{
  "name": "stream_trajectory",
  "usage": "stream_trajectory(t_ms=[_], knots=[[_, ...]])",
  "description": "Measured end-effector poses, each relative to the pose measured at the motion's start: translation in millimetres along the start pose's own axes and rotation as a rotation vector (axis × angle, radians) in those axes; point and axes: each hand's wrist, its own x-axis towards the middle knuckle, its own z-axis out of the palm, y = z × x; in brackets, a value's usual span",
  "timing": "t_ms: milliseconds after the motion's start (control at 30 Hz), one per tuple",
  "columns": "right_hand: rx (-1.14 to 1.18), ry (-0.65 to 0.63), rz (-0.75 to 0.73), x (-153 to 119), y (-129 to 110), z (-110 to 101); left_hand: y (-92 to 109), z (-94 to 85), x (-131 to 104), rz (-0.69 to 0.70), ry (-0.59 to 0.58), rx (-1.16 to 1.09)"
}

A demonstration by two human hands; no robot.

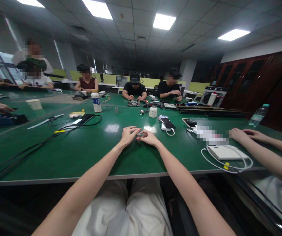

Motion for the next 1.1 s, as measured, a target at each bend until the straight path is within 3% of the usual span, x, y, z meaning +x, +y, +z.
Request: stream_trajectory(t_ms=[300,433,633,733,933,1100], knots=[[-0.041,0.01,-0.009,-1.5,-1.0,-0.5,5.4,-4.2,3.0,-0.039,0.119,0.038],[-0.061,0.013,-0.004,-3.6,-3.9,-1.6,-7.1,-14.7,4.0,-0.146,0.156,0.099],[-0.08,0.01,-0.003,-6.9,-7.9,-2.3,-25.3,-17.6,-6.7,-0.276,0.097,0.191],[-0.084,0.011,-0.006,-7.0,-8.0,-2.1,-19.6,-17.4,-7.7,-0.238,0.107,0.199],[-0.088,0.016,-0.011,-5.2,-5.6,-1.3,5.2,-15.5,-3.5,-0.009,0.102,0.114],[-0.083,0.013,-0.015,-4.8,-5.1,-1.5,7.8,-8.9,-3.5,0.073,0.064,0.063]])
